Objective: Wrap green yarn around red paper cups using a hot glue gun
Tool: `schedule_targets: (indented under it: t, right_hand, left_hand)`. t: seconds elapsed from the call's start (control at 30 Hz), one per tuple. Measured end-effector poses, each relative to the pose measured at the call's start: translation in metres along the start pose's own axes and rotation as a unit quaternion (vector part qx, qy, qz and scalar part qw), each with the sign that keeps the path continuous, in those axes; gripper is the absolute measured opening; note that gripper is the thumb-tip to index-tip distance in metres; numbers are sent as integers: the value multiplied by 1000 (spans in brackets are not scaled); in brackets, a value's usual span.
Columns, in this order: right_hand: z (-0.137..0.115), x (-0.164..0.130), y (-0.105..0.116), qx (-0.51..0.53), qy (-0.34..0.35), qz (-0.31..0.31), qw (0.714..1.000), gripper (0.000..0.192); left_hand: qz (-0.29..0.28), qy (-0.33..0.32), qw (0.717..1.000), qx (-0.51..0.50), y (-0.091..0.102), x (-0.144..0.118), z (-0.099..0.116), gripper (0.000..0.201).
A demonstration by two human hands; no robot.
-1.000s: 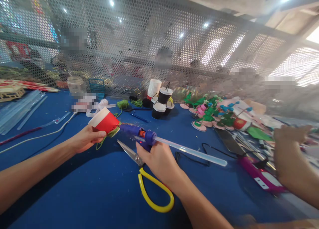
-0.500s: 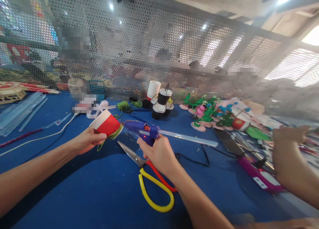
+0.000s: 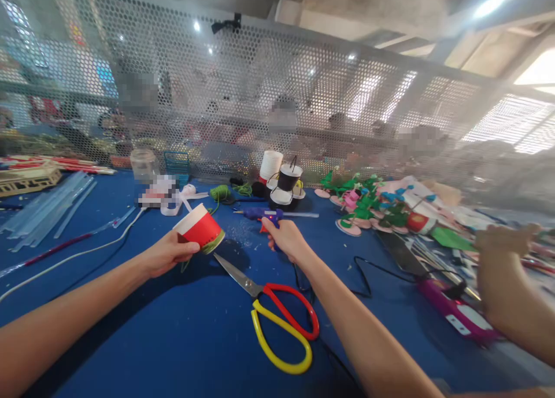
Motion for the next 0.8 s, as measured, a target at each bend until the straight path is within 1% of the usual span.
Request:
schedule_targets:
  t: [0.07,0.13,0.23,0.3,0.37,0.4,0.43,0.47,0.53,0.6,0.67,0.73,0.8]
  right_hand:
    - [6,6,-7,-28,-2,-7,1000,36]
    - [8,10,-10,-72,5,0,997,39]
    - [3,8,-2,-133,26,38,990,44]
    - [-8,1,6,-159,43,66,984,37]
    - [-26,-11,8,-162,88,71,980,23]
    - [-37,-20,7,-154,122,62,979,16]
    - [-52,-31,3,-125,189,34,973,13]
    - [-63,-42,0,-81,236,14,968,13]
    - [-80,-63,-5,-20,301,-23,953,10]
    - [-89,-79,-9,2,344,-35,938,5]
    - [-92,-90,-13,1,379,-28,925,4]
    - [-92,-96,-16,-8,403,-16,915,7]
    - [-91,-98,-19,-17,411,-2,911,7]
  left_hand:
    - [-2,7,1000,-4,0,-1,-1,49]
    - [-2,11,1000,-11,0,-1,-2,52]
    - [-4,11,1000,-21,-1,-3,0,53]
    - [-7,10,1000,-26,-2,-3,1,53]
    - [-13,11,999,-30,-4,-3,2,52]
    - [-17,12,999,-31,-5,-3,2,51]
    - [-22,11,999,-33,-6,-3,2,51]
    - [-27,9,999,-35,-7,-3,2,50]
    - [-39,5,998,-42,-10,-3,2,50]
    - [-48,2,998,-47,-12,-3,1,51]
    - [-55,3,997,-46,-14,-3,0,50]
    - [-55,8,998,-41,-15,-3,-2,48]
    - [-51,13,998,-38,-15,-3,-3,47]
Point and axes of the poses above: each hand's wrist, its own x-axis towards the middle knuckle, its own y-axis out of the back of the hand, z = x × y, the point moved 8 cm from there along x, towards the middle knuckle, and after that the axes turned 3 degrees about -y, right-handed, at the moved point
